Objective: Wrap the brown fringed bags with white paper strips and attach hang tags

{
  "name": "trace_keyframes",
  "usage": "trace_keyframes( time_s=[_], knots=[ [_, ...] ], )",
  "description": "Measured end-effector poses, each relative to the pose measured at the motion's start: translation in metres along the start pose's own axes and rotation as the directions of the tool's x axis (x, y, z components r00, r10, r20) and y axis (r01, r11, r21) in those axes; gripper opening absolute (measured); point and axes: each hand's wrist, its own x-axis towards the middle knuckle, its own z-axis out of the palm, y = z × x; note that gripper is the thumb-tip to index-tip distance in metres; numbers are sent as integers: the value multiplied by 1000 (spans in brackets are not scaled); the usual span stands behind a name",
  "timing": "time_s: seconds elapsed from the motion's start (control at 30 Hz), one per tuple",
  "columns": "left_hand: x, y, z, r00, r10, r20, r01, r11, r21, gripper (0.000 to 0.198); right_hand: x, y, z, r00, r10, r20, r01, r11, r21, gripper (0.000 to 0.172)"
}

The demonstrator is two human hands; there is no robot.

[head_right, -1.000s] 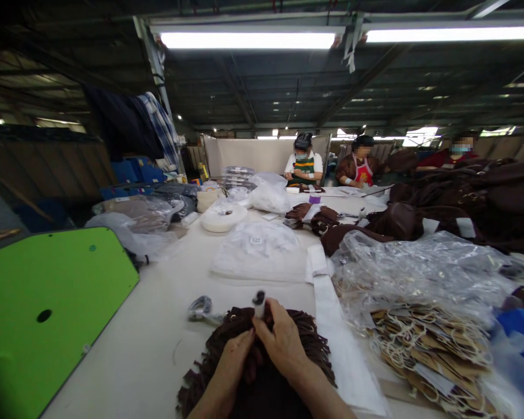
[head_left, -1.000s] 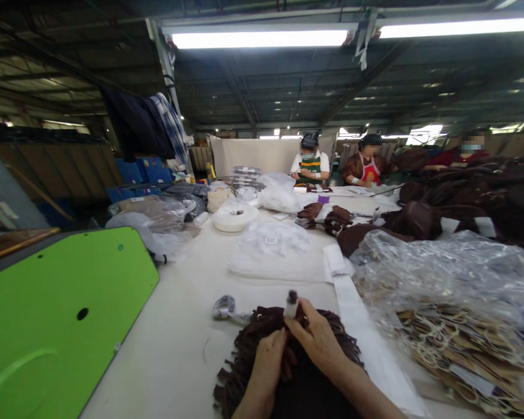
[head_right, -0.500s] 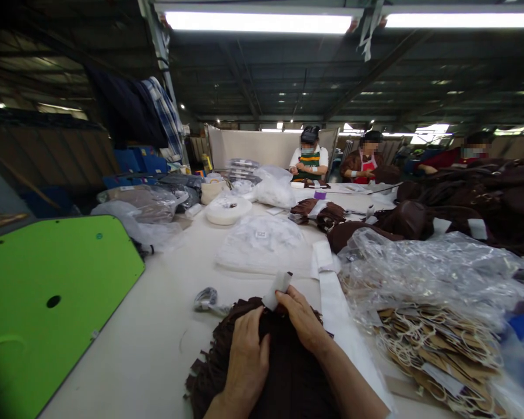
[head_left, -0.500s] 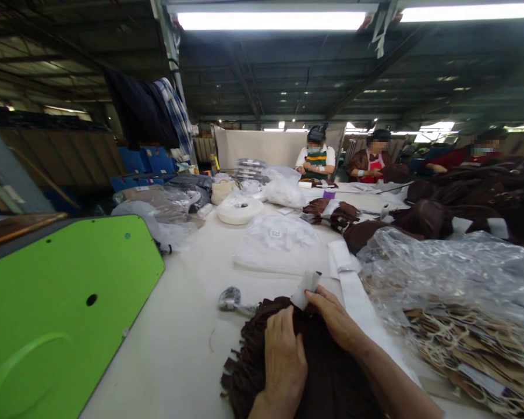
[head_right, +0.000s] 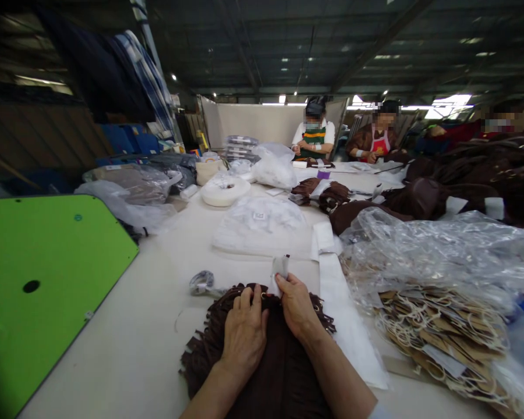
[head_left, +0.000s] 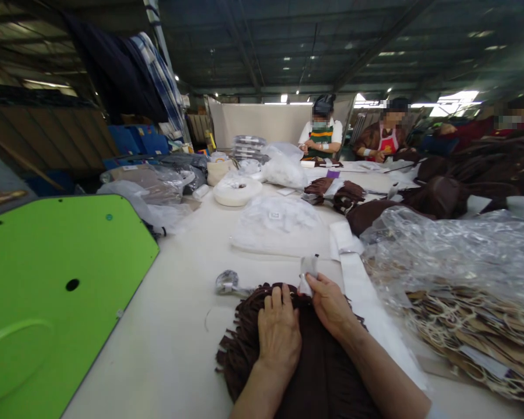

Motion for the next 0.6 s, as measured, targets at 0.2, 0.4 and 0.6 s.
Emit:
trace_keyframes(
  time_s=[0.2,0.4,0.6],
  knots=[
    [1,1,-1,994,45,102,-55,994,96,47,-14,-4,-13,996,33,-77,-26,996,89,27],
    [-2,1,0,994,73,79,-78,995,58,45,-24,-6,-19,996,-3,-85,7,999,54,30],
    [-3,-2,-4,998,56,13,-54,995,-81,44,-32,-21,-19,999,-19,38,26,983,-184,31]
  ],
)
